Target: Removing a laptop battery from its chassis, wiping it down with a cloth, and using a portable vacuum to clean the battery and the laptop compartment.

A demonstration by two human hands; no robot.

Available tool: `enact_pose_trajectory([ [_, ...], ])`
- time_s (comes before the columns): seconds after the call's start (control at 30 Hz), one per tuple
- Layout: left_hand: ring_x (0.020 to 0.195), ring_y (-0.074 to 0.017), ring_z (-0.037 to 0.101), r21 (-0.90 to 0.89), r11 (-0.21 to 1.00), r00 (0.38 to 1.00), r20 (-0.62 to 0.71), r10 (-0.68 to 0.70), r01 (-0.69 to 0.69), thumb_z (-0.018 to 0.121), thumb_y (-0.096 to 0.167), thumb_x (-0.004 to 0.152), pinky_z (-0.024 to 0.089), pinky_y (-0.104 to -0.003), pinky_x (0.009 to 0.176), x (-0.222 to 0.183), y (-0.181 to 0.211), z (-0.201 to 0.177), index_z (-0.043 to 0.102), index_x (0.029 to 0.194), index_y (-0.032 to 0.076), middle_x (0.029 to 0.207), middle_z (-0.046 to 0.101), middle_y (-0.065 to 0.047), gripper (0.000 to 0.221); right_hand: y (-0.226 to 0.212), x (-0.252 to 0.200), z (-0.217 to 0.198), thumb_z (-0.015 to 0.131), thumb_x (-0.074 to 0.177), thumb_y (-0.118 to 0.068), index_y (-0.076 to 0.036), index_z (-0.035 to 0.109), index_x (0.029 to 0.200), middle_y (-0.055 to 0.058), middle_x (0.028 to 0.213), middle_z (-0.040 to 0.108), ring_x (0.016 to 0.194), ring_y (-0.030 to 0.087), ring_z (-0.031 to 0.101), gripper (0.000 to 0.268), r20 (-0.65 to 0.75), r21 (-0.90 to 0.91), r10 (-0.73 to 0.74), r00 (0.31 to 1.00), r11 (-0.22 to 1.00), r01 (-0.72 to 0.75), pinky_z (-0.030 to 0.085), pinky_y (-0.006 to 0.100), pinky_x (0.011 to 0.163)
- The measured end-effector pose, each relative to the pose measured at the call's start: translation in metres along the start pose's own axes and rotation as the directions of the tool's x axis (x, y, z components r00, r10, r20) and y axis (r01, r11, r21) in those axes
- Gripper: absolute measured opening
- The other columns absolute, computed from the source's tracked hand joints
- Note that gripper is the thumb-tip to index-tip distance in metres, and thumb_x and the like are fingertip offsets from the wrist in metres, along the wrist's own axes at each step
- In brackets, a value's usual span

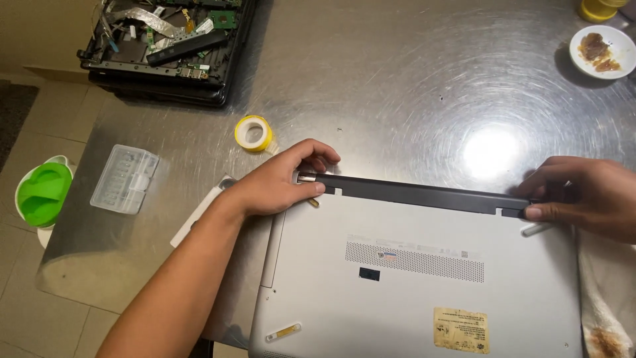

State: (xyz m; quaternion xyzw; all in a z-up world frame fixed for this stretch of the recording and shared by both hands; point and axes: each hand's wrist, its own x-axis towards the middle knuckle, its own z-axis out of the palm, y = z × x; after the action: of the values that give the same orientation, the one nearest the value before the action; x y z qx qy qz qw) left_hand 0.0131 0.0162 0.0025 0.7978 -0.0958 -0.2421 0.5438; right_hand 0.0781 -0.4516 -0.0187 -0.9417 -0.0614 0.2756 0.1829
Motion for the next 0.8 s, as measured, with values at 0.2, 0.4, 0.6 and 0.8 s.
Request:
enact_pose_trajectory([
  [0.2, 0.097, -0.0153, 0.059, 0.263, 0.945, 0.924, -0.276, 0.264, -0.191, 0.068, 0.013, 0.082, 0.053, -0.032, 0.092, -0.003, -0.010, 0.021, 0.057, 0.124, 0.017, 0.120, 0.066, 0.000, 0.043, -0.042, -0.017, -0.007, 0.087, 0.076, -0.034, -0.032, 0.087, 0.107, -0.008, 0.097, 0.085, 0.087, 0.014, 0.076, 0.031, 0.019, -0.145, 0.052, 0.998, 0.988, -0.048, 0.054, 0.030, 0.083],
  [0.4, 0.104, -0.0150, 0.063, 0.277, 0.955, 0.927, -0.319, 0.195, -0.105, 0.068, 0.014, 0.084, 0.052, -0.031, 0.097, -0.001, -0.002, 0.028, 0.057, 0.124, 0.017, 0.124, 0.063, 0.000, 0.043, -0.079, -0.035, -0.021, 0.084, 0.082, -0.021, -0.023, 0.083, 0.116, -0.001, 0.107, 0.082, 0.100, 0.016, 0.075, 0.034, 0.084, -0.016, 0.130, 0.988, 0.991, -0.129, 0.053, 0.031, 0.089],
  [0.6, 0.097, -0.0161, 0.068, 0.450, 0.880, 0.916, -0.268, 0.297, -0.154, 0.071, 0.021, 0.086, 0.050, -0.034, 0.091, 0.003, -0.004, 0.032, 0.063, 0.116, 0.018, 0.110, 0.075, 0.004, 0.031, -0.108, -0.039, -0.020, 0.080, 0.086, -0.017, -0.021, 0.081, 0.117, 0.001, 0.107, 0.082, 0.090, 0.017, 0.075, 0.031, 0.126, 0.028, 0.102, 0.987, 0.994, -0.106, 0.061, 0.032, 0.077],
  [0.8, 0.095, -0.0190, 0.064, 0.655, 0.751, 0.921, -0.232, 0.313, -0.090, 0.067, 0.039, 0.088, 0.045, -0.038, 0.087, 0.013, 0.001, 0.029, 0.073, 0.106, 0.028, 0.098, 0.070, 0.008, 0.022, -0.096, -0.030, -0.020, 0.080, 0.085, -0.017, -0.019, 0.085, 0.109, 0.000, 0.103, 0.075, 0.088, 0.015, 0.071, 0.025, 0.113, 0.110, -0.008, 0.994, 0.994, -0.005, 0.061, 0.030, 0.071],
])
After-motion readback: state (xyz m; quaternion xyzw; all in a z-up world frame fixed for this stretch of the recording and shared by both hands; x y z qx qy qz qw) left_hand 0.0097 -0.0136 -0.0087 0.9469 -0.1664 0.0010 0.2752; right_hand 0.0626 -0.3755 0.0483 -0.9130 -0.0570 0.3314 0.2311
